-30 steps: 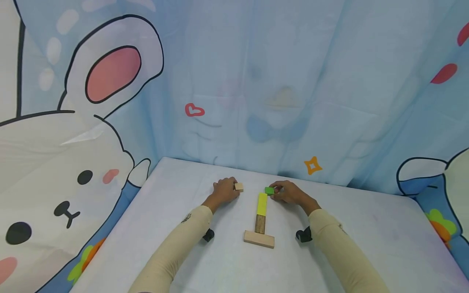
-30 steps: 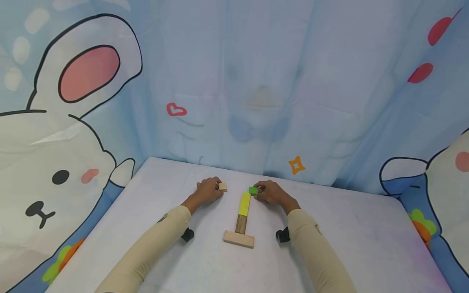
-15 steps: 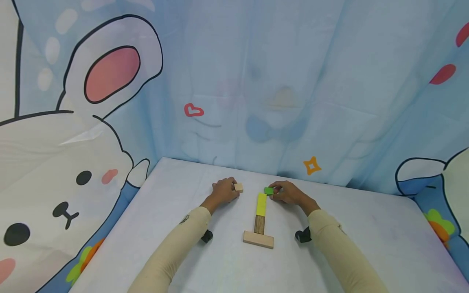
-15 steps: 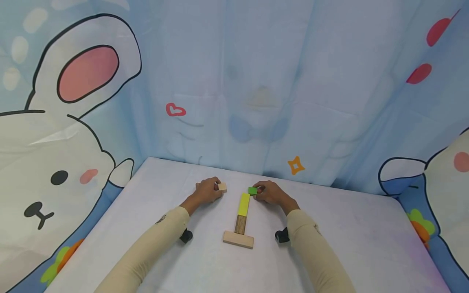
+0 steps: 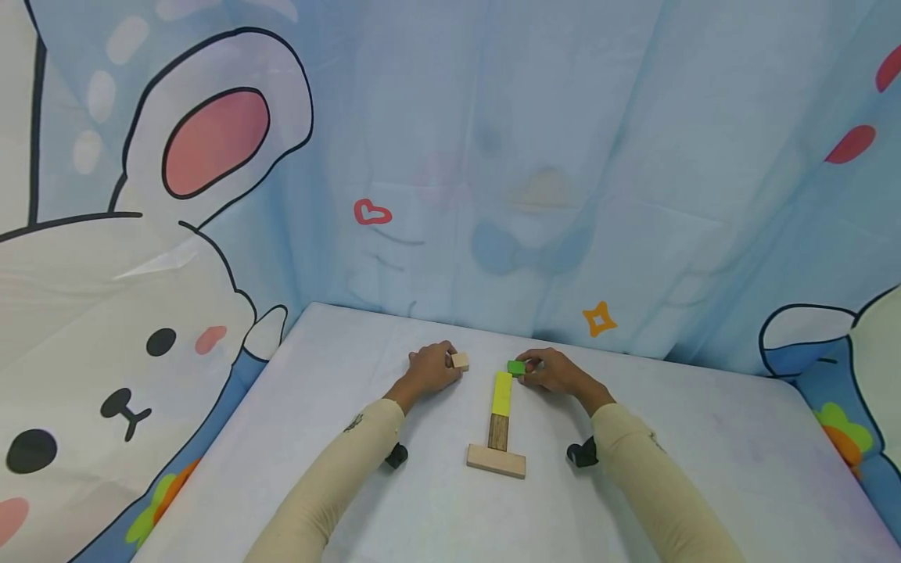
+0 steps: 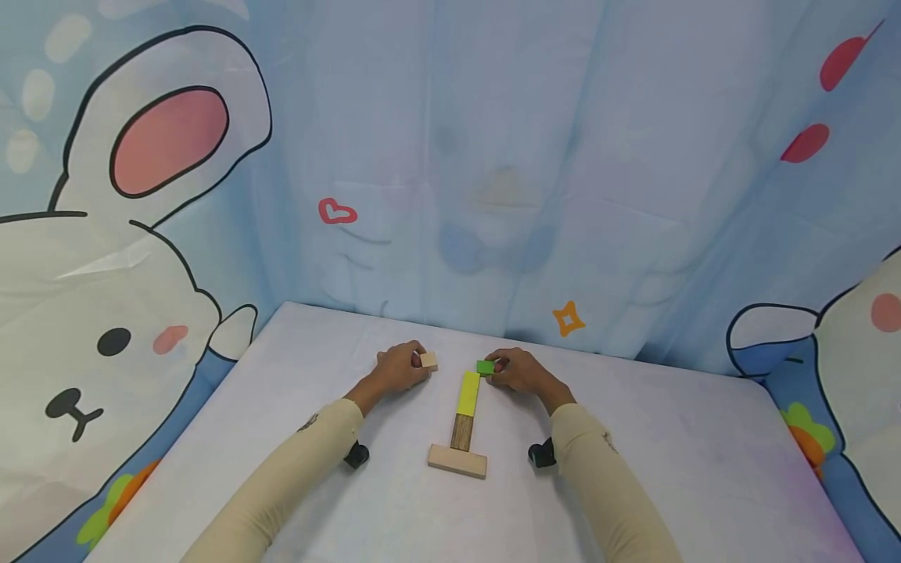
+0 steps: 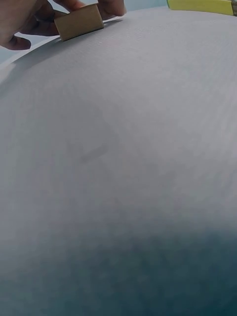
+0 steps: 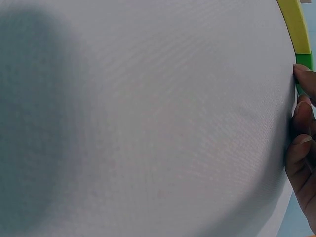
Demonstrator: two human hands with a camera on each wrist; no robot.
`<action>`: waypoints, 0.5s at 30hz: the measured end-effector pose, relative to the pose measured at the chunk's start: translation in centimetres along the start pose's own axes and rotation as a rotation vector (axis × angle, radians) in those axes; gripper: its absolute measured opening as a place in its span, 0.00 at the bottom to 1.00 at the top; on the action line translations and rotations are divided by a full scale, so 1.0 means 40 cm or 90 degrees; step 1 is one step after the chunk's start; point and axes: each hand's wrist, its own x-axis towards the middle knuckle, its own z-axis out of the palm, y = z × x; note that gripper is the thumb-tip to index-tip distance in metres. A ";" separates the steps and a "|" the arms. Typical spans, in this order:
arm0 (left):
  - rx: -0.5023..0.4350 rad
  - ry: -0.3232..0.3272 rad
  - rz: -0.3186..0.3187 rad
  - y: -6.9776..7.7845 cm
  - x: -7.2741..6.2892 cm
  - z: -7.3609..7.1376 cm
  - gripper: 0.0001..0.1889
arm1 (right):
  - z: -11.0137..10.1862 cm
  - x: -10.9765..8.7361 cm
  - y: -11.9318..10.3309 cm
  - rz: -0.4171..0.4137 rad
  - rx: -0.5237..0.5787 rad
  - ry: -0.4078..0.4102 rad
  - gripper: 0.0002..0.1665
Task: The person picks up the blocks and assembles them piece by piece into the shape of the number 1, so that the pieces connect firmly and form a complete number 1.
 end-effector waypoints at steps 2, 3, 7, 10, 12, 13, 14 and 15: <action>-0.003 0.001 0.003 0.000 0.000 0.001 0.17 | 0.000 0.000 0.001 0.000 -0.001 -0.001 0.25; -0.004 0.002 0.003 0.001 0.000 0.001 0.17 | 0.000 0.000 0.002 -0.001 -0.002 -0.001 0.25; -0.007 0.002 0.003 0.002 0.001 0.002 0.17 | 0.000 0.000 0.003 -0.005 -0.003 -0.002 0.25; -0.008 0.003 0.006 0.003 0.003 0.003 0.17 | 0.000 0.000 0.003 -0.008 -0.006 -0.003 0.25; -0.006 0.005 0.007 0.003 0.004 0.003 0.17 | 0.000 0.000 0.004 -0.007 -0.007 -0.002 0.25; -0.006 0.006 0.008 0.004 0.004 0.003 0.17 | 0.000 0.000 0.004 -0.005 -0.007 -0.002 0.25; -0.007 0.007 0.008 0.004 0.005 0.003 0.16 | 0.000 0.001 0.004 -0.004 -0.005 -0.003 0.25; -0.007 0.008 0.008 0.005 0.005 0.002 0.16 | 0.001 0.001 0.004 -0.002 -0.005 -0.003 0.25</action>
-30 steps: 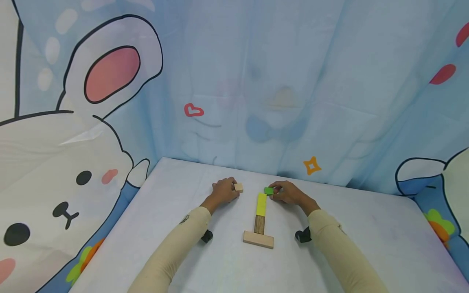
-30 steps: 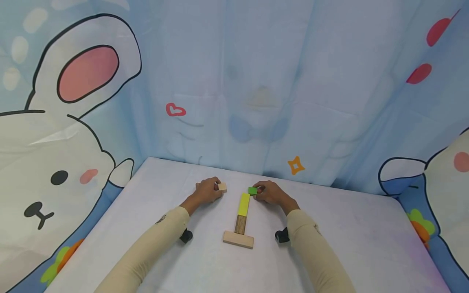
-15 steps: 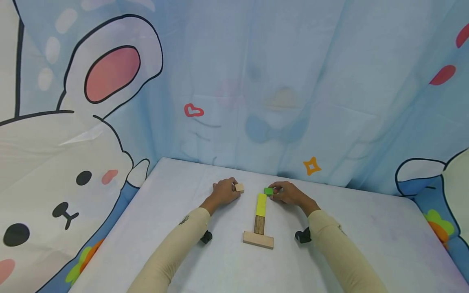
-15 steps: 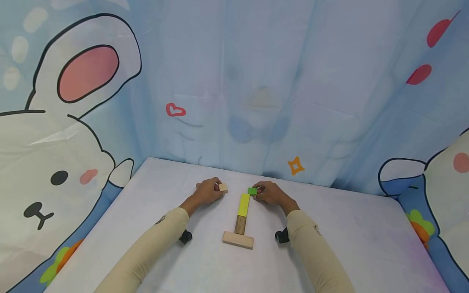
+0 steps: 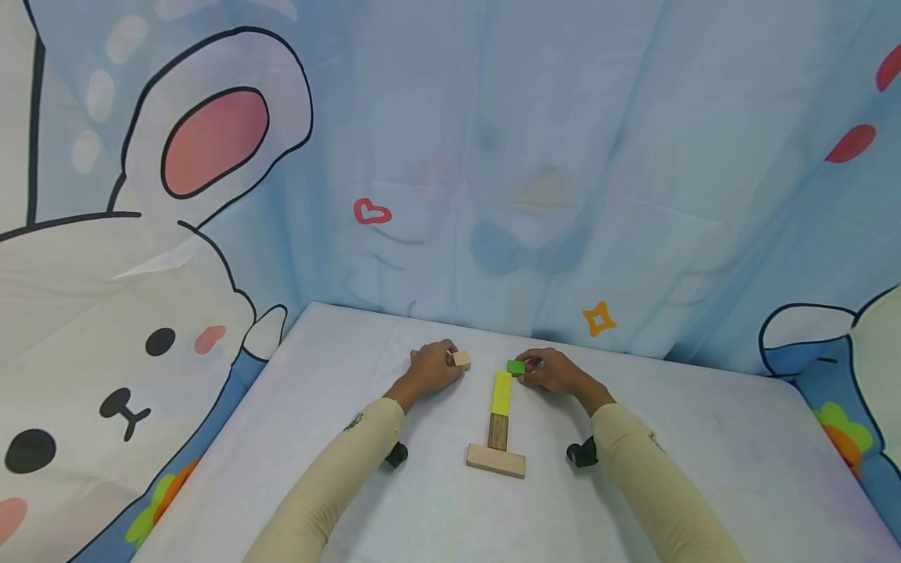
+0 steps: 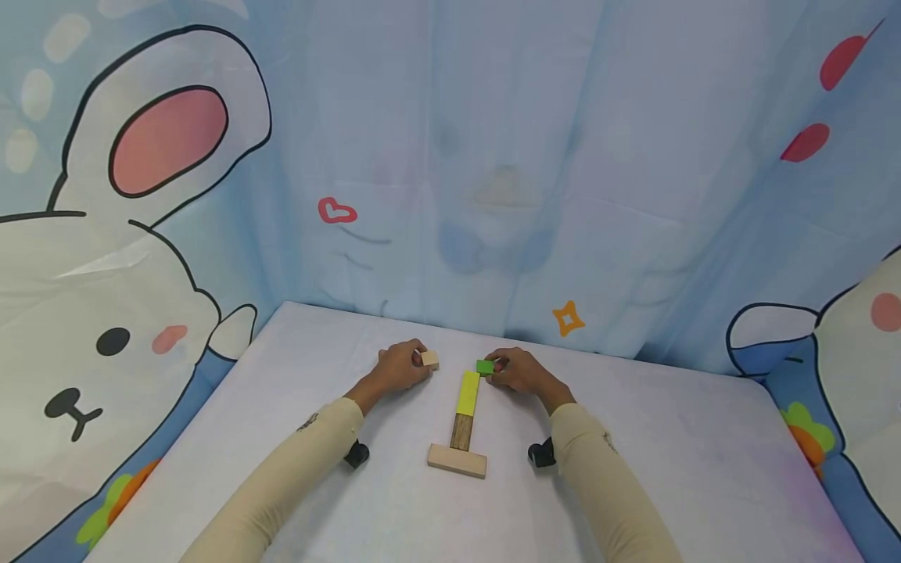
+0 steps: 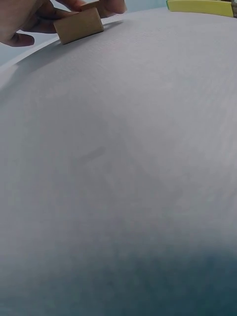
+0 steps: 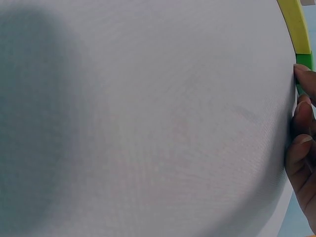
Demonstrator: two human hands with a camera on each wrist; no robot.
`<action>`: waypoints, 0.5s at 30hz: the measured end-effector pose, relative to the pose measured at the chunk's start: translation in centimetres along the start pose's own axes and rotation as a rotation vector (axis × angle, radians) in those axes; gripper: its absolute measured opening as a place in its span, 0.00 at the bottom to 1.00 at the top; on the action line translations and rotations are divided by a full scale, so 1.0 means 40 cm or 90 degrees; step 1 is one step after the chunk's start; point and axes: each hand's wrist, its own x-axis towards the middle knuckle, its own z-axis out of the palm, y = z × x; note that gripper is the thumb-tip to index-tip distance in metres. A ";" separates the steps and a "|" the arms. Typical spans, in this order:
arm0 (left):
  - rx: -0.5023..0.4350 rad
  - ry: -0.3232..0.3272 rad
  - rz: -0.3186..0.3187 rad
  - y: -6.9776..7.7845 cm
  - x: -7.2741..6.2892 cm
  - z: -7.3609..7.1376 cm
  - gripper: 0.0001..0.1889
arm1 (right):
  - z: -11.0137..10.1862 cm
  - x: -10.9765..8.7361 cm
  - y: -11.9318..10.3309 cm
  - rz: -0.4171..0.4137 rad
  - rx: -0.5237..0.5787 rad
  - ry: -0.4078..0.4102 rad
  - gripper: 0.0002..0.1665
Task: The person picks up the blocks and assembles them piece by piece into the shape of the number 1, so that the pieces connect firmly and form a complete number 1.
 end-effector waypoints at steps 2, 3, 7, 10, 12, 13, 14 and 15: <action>0.002 0.000 -0.001 0.001 0.000 -0.001 0.16 | 0.001 0.000 0.000 0.003 0.003 0.000 0.25; 0.004 0.000 -0.002 0.002 0.000 -0.001 0.16 | 0.001 0.000 0.000 0.003 0.004 -0.001 0.25; 0.001 -0.001 -0.003 0.004 0.001 -0.002 0.17 | 0.002 0.001 0.002 0.004 0.009 -0.003 0.25; -0.001 0.001 0.003 0.004 0.003 0.000 0.17 | 0.002 -0.001 0.002 0.006 0.011 -0.005 0.25; -0.003 0.003 0.009 0.005 0.003 0.000 0.17 | 0.002 -0.002 0.000 0.007 0.010 -0.005 0.25; -0.001 0.004 0.012 0.005 0.004 0.000 0.17 | 0.001 -0.003 -0.001 0.007 0.009 -0.005 0.25; -0.001 0.005 0.014 0.006 0.004 -0.001 0.16 | 0.000 -0.004 -0.002 0.008 0.009 -0.005 0.25; -0.001 0.003 0.014 0.008 0.003 -0.003 0.17 | 0.000 -0.004 -0.003 0.007 0.010 -0.006 0.25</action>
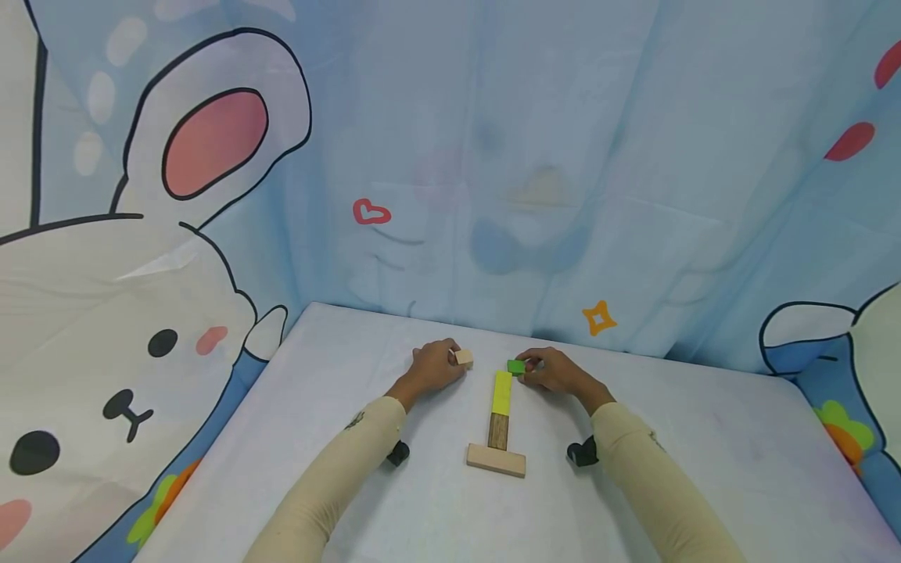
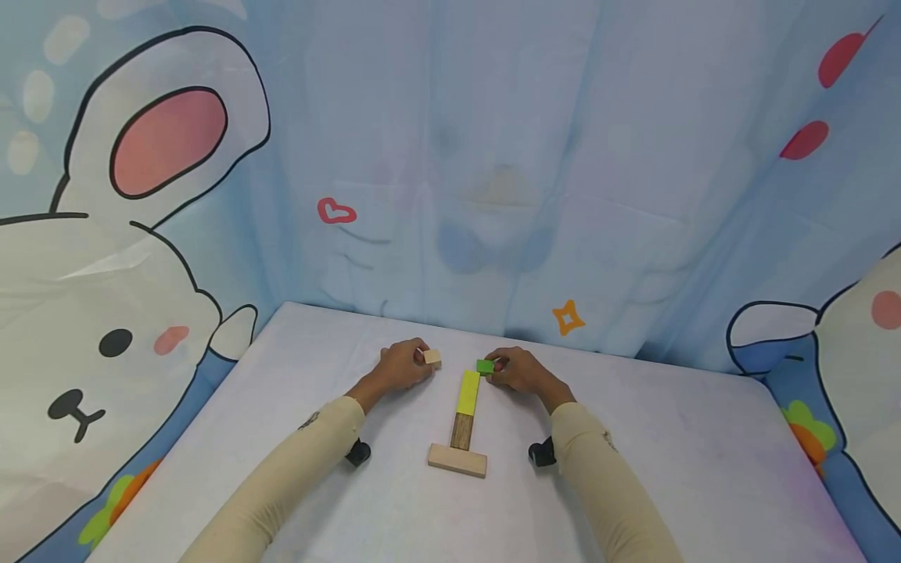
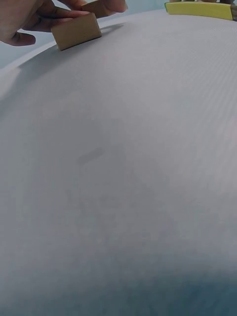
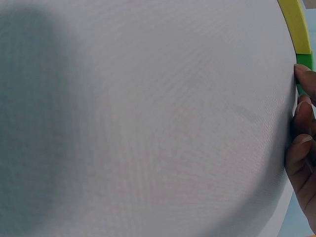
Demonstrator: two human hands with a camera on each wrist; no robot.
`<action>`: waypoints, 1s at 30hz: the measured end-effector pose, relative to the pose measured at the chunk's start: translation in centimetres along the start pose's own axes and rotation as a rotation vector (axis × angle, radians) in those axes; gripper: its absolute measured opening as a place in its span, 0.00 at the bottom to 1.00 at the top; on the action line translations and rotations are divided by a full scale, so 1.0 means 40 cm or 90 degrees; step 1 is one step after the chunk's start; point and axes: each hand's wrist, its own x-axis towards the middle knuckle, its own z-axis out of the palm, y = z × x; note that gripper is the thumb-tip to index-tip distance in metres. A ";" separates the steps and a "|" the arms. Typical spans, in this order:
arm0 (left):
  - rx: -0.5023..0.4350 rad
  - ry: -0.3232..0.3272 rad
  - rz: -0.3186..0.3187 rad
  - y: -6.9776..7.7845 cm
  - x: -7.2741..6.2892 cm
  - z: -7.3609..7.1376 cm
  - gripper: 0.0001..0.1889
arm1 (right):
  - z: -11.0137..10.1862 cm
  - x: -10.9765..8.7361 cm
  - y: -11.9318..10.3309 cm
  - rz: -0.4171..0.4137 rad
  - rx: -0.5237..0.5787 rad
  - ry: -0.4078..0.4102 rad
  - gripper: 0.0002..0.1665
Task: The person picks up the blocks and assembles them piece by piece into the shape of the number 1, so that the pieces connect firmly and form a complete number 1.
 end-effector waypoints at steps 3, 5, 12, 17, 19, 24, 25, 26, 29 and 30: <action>-0.002 -0.003 -0.002 0.008 -0.001 -0.005 0.16 | -0.002 -0.003 -0.003 -0.005 0.002 -0.004 0.26; -0.003 -0.005 -0.002 0.014 -0.001 -0.006 0.17 | -0.004 -0.005 -0.005 -0.008 0.003 -0.005 0.26; 0.004 -0.010 -0.007 0.024 0.003 -0.005 0.17 | -0.006 -0.010 -0.009 -0.014 0.008 -0.002 0.25; 0.004 -0.013 -0.014 0.030 0.002 -0.001 0.16 | -0.001 -0.012 -0.008 -0.003 0.004 -0.002 0.25; 0.004 -0.009 -0.017 0.034 0.001 0.002 0.16 | -0.001 -0.014 -0.005 -0.004 0.004 0.000 0.24; 0.010 -0.008 -0.022 0.046 0.002 0.009 0.17 | -0.004 -0.018 0.000 -0.008 0.005 0.003 0.23; 0.009 -0.010 -0.021 0.046 0.003 0.009 0.17 | -0.005 -0.018 -0.002 -0.005 0.002 0.002 0.24; 0.008 -0.013 -0.021 0.046 0.003 0.009 0.17 | -0.005 -0.018 -0.004 -0.002 0.000 0.001 0.24; 0.002 -0.016 -0.016 0.048 0.005 0.011 0.17 | -0.006 -0.020 -0.009 0.000 -0.008 -0.002 0.24; 0.001 -0.016 -0.015 0.048 0.005 0.012 0.17 | -0.006 -0.020 -0.010 -0.001 -0.010 -0.004 0.24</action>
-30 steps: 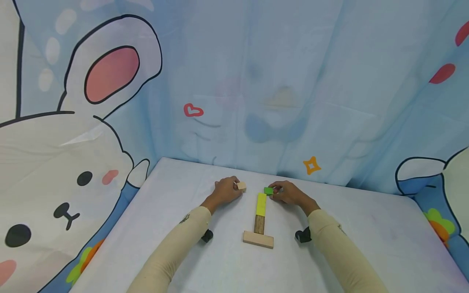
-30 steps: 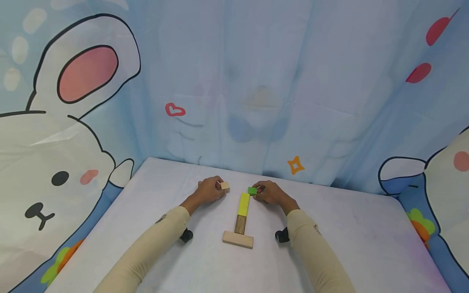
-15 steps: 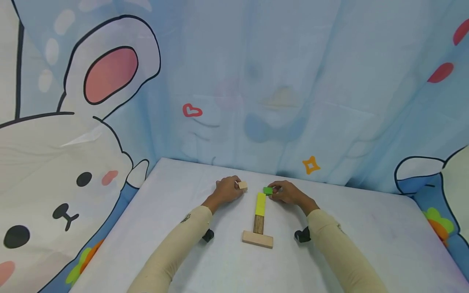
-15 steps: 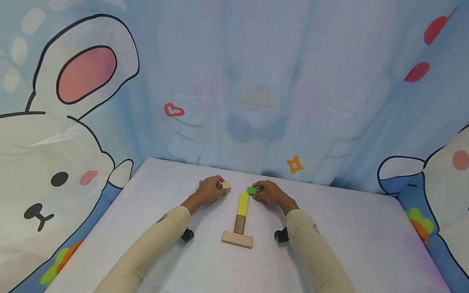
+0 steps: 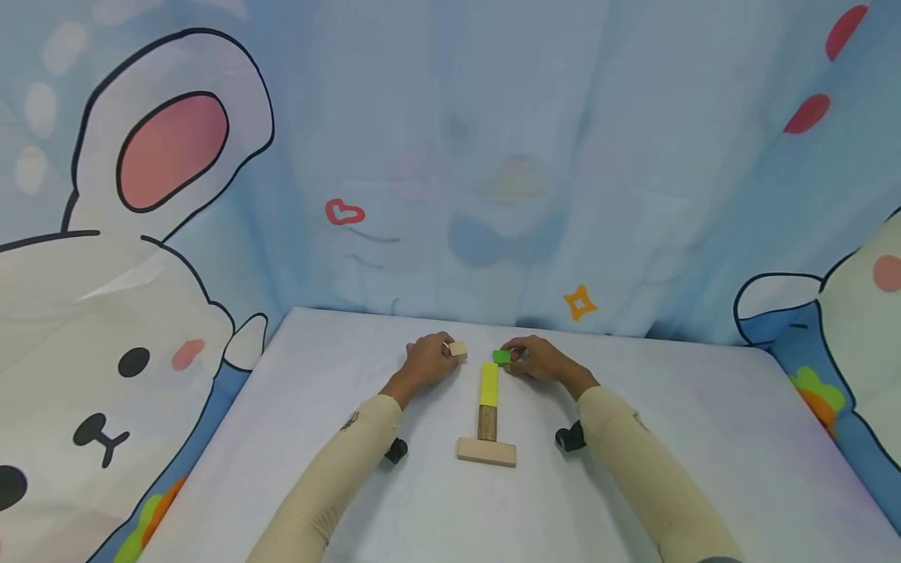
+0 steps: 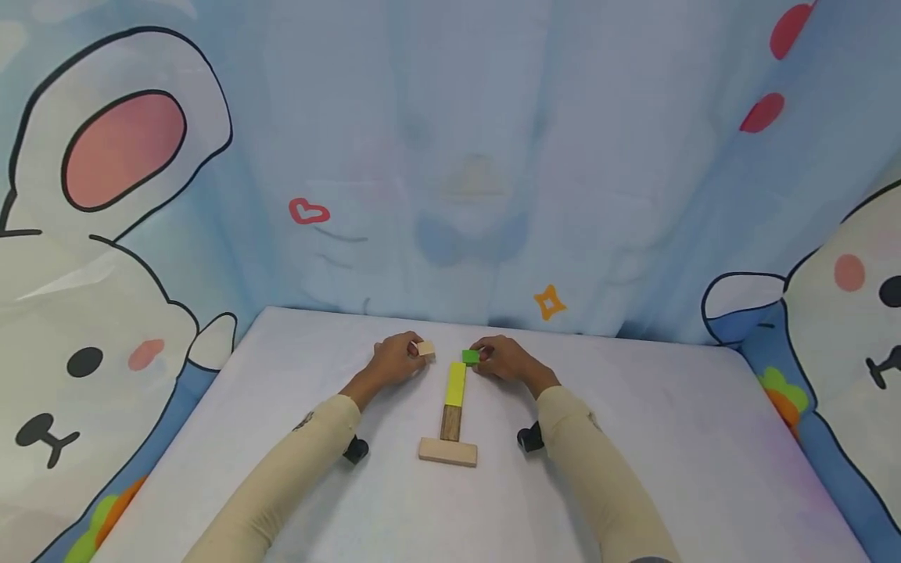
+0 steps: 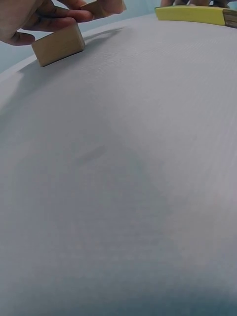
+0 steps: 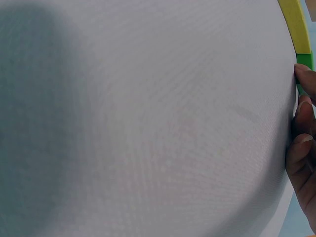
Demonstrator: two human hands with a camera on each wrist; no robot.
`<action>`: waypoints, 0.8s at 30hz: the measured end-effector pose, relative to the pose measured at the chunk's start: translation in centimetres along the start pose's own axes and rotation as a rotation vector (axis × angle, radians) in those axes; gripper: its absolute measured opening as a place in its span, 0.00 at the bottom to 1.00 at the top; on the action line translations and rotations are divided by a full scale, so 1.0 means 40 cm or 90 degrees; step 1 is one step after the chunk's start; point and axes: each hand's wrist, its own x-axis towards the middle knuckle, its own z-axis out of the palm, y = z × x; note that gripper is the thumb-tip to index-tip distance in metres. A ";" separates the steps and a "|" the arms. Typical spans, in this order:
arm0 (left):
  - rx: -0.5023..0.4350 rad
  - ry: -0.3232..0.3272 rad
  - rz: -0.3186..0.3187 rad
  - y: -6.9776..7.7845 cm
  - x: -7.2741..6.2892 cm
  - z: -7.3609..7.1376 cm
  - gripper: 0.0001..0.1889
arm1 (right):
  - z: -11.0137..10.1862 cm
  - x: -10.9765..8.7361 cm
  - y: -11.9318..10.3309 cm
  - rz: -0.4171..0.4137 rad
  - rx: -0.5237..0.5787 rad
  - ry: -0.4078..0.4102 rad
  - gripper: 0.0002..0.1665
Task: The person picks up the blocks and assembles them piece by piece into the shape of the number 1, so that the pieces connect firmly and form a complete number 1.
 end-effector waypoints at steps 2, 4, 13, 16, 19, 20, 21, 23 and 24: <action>0.001 0.003 0.001 0.002 0.002 0.001 0.17 | -0.001 0.000 -0.002 -0.002 -0.002 -0.001 0.24; 0.000 0.004 0.002 0.004 0.002 0.003 0.17 | -0.002 0.000 -0.003 -0.001 -0.002 -0.001 0.24; 0.002 -0.008 -0.008 0.017 -0.003 0.000 0.18 | -0.001 0.001 -0.007 -0.006 0.004 -0.005 0.25; 0.002 -0.009 -0.001 0.021 -0.004 -0.002 0.19 | -0.003 0.001 -0.011 -0.010 0.006 -0.005 0.25; 0.007 -0.016 0.005 0.024 -0.001 0.001 0.19 | -0.005 -0.002 -0.011 -0.010 0.007 -0.007 0.24; 0.008 -0.018 0.006 0.026 0.000 0.002 0.20 | -0.005 -0.003 -0.011 -0.009 0.007 -0.007 0.25; 0.008 -0.020 0.007 0.027 0.002 0.003 0.20 | -0.005 -0.004 -0.010 -0.009 0.007 -0.008 0.25; 0.007 -0.026 0.009 0.030 0.004 0.006 0.20 | -0.005 -0.006 -0.008 -0.006 0.008 -0.007 0.25; 0.008 -0.029 0.009 0.032 0.005 0.007 0.20 | -0.005 -0.007 -0.007 -0.005 0.009 -0.008 0.25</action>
